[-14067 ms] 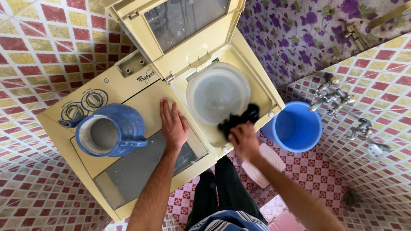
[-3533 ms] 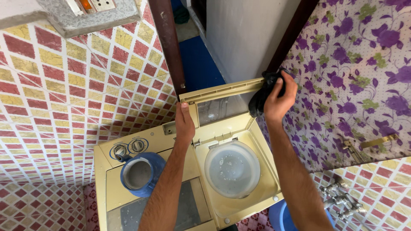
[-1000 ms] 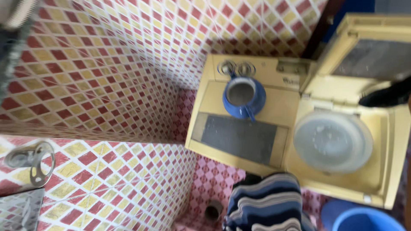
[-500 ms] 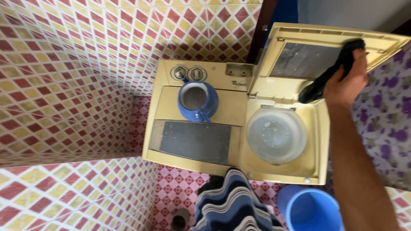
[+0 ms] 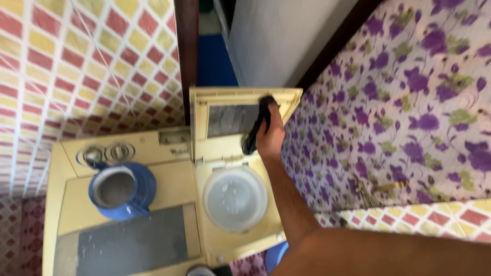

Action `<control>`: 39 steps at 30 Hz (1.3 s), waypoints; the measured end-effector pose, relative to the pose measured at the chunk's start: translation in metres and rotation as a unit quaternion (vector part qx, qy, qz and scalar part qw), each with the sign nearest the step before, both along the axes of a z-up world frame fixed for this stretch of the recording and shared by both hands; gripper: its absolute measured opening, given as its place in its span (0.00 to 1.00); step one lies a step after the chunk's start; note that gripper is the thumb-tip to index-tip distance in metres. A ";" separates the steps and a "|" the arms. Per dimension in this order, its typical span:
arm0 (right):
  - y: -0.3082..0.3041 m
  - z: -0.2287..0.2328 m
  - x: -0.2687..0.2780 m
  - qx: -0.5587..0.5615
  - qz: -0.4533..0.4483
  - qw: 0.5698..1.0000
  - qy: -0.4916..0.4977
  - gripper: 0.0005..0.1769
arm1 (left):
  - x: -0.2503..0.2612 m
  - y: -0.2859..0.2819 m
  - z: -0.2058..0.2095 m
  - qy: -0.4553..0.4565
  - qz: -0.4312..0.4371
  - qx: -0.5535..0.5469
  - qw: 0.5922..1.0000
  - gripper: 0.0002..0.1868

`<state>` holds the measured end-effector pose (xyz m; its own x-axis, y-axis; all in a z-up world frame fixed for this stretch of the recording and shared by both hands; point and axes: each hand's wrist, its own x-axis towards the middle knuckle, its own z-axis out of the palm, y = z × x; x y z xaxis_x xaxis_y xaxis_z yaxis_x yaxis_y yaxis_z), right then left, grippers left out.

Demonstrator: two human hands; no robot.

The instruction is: The person cleans a washing machine by wiping the interior and exterior surfaces with a cloth, then pours water into the basin using a pitcher and wipes it again.

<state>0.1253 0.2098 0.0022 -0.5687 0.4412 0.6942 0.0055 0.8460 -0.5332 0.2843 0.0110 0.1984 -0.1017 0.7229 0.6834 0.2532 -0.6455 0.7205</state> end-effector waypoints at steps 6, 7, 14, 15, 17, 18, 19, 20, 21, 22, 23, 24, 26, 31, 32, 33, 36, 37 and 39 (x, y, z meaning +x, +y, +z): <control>-0.004 0.011 0.005 -0.002 0.007 1.000 0.013 0.24 | -0.028 0.024 -0.010 0.040 -0.043 -0.039 0.997 0.16; -0.005 0.010 0.007 -0.003 0.001 1.000 0.018 0.23 | -0.024 0.032 -0.012 0.047 -0.052 -0.047 0.996 0.16; -0.045 0.013 -0.010 -0.038 -0.027 0.998 0.050 0.22 | -0.053 0.026 -0.031 0.067 -0.005 -0.146 0.987 0.17; -0.056 0.014 -0.013 -0.025 -0.003 0.999 0.043 0.22 | -0.069 0.016 -0.038 0.060 0.020 -0.159 0.985 0.18; -0.077 0.016 -0.019 -0.015 0.020 0.999 0.038 0.22 | -0.105 -0.011 -0.051 0.041 0.112 -0.102 0.988 0.11; -0.086 0.016 -0.019 -0.017 0.052 0.998 0.037 0.24 | -0.123 -0.020 -0.056 0.024 0.188 -0.097 0.977 0.09; -0.091 0.016 -0.020 -0.019 0.083 0.996 0.036 0.25 | -0.142 -0.028 -0.059 0.007 0.263 -0.090 0.961 0.07; -0.091 0.016 -0.020 -0.022 0.081 0.996 0.037 0.25 | -0.161 -0.035 -0.062 -0.073 0.285 -0.121 0.948 0.08; -0.088 0.015 -0.019 -0.019 0.091 0.995 0.024 0.25 | -0.178 -0.041 -0.064 -0.027 0.391 -0.030 0.919 0.08; -0.083 0.013 -0.016 -0.016 0.100 0.995 0.010 0.25 | -0.198 -0.043 -0.065 0.038 0.487 -0.006 0.872 0.09; -0.076 0.009 -0.013 -0.019 0.096 0.995 0.009 0.25 | -0.215 -0.042 -0.066 0.104 0.575 0.019 0.812 0.11; -0.068 0.005 -0.009 -0.031 0.074 0.997 0.018 0.24 | -0.229 -0.043 -0.069 0.106 0.588 -0.002 0.802 0.15; -0.043 0.000 0.000 -0.026 0.010 0.999 0.026 0.25 | -0.250 -0.043 -0.076 0.109 0.600 -0.022 0.792 0.18; 0.000 -0.001 0.007 -0.038 -0.122 0.991 0.041 0.26 | -0.285 -0.028 -0.107 0.050 0.497 -0.077 0.863 0.20; -0.001 -0.001 0.003 -0.040 -0.114 0.992 0.035 0.27 | -0.289 -0.025 -0.115 0.052 0.495 -0.078 0.864 0.20; -0.004 0.003 0.001 -0.041 -0.106 0.993 0.029 0.28 | -0.291 -0.023 -0.123 0.020 0.483 -0.112 0.868 0.18; -0.043 0.014 -0.009 -0.053 -0.020 0.997 0.044 0.24 | -0.297 -0.019 -0.137 -0.016 0.471 -0.137 0.871 0.17; -0.056 0.022 -0.009 -0.054 -0.022 0.997 0.046 0.24 | -0.298 -0.018 -0.139 -0.023 0.477 -0.126 0.869 0.17; -0.077 0.038 -0.003 -0.112 0.038 0.991 0.054 0.22 | -0.300 -0.019 -0.141 -0.034 0.466 -0.137 0.873 0.17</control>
